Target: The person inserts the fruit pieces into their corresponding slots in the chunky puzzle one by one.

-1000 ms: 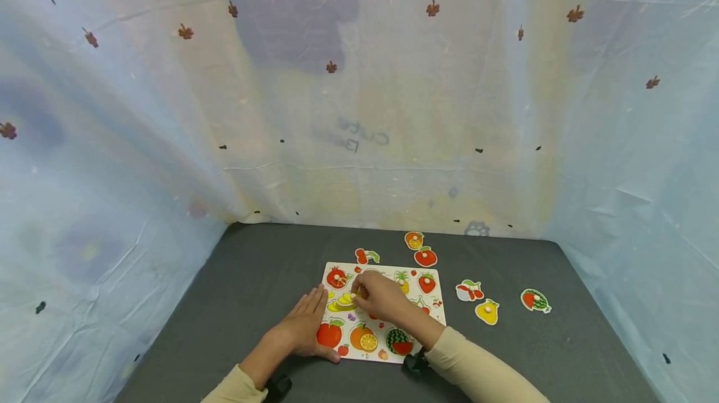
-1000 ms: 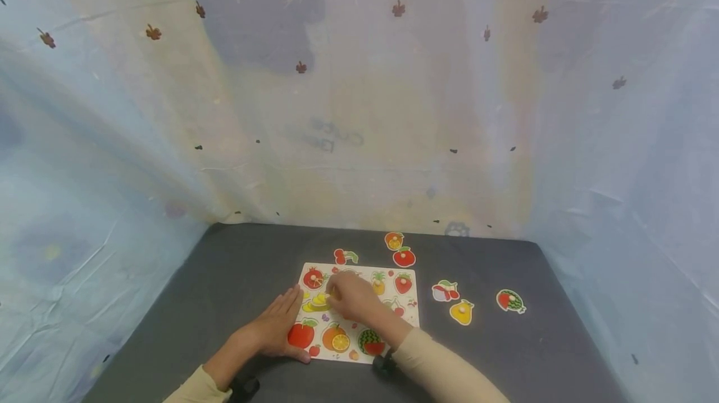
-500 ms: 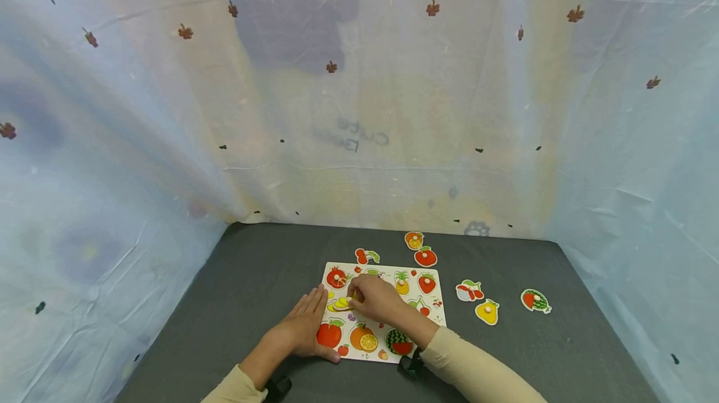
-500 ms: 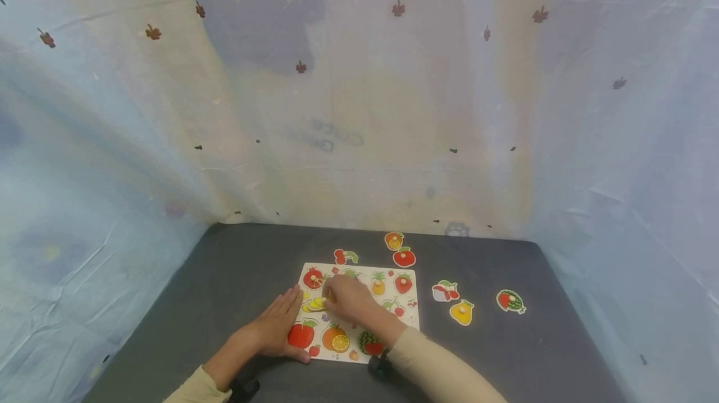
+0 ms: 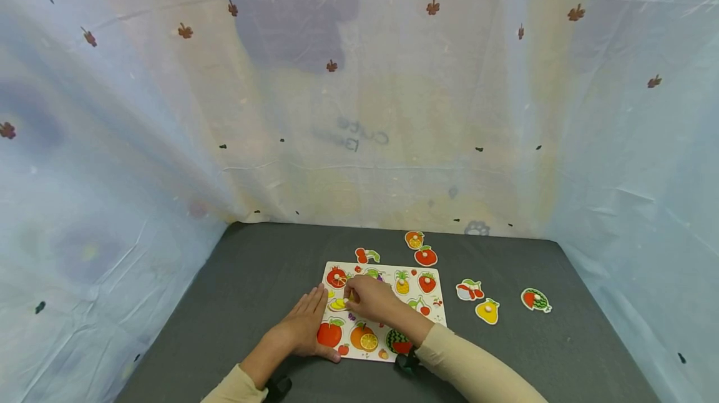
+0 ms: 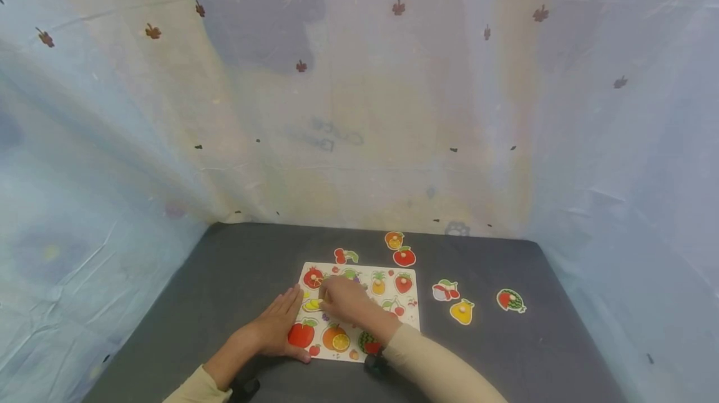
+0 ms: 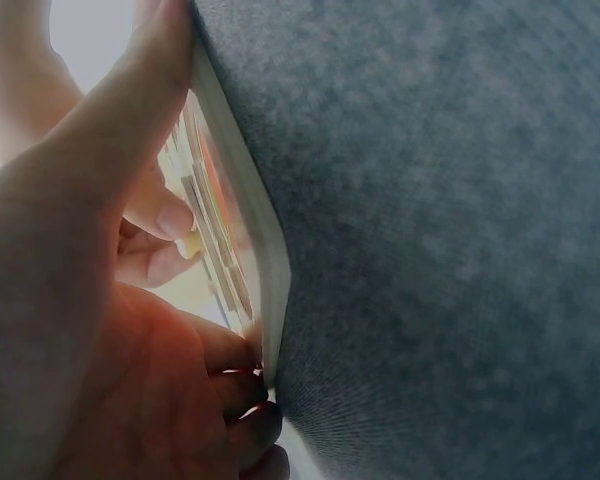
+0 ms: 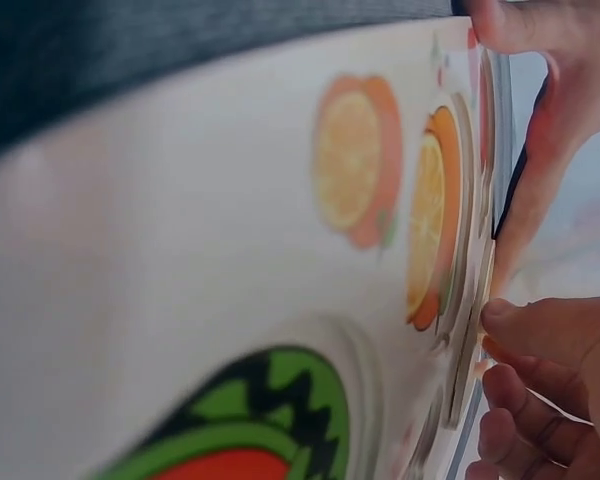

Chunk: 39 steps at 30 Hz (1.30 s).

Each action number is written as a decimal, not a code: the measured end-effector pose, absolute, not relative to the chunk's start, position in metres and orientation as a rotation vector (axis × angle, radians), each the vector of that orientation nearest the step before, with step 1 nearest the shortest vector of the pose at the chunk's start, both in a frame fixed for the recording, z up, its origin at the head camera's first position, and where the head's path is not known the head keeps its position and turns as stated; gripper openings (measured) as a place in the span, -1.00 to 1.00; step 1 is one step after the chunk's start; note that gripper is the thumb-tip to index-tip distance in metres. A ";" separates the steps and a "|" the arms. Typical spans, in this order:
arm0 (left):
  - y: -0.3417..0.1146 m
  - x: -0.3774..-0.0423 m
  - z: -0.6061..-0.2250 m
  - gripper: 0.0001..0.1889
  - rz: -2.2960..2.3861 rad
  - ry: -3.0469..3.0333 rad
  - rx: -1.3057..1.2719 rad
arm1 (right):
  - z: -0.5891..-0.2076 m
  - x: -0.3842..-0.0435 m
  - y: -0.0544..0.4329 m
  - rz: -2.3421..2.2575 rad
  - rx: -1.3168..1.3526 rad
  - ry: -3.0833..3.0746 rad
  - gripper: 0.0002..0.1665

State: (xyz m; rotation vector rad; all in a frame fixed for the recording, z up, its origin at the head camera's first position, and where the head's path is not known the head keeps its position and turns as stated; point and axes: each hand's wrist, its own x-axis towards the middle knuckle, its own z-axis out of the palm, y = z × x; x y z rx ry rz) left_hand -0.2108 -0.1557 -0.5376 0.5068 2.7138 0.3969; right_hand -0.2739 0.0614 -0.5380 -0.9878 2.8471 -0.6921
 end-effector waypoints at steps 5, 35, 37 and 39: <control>-0.155 -0.211 -0.534 0.56 0.372 2.723 0.501 | -0.534 -0.272 0.058 -0.675 -0.966 2.835 -0.88; -0.160 -0.218 -0.553 0.64 0.433 2.736 0.555 | -0.528 -0.270 0.055 -0.644 -0.914 2.809 -0.84; -0.161 -0.219 -0.556 0.65 0.432 2.739 0.556 | -0.527 -0.270 0.057 -0.645 -0.913 2.804 -0.83; -0.161 -0.218 -0.553 0.65 0.438 2.740 0.551 | -0.526 -0.271 0.058 -0.644 -0.921 2.804 -0.83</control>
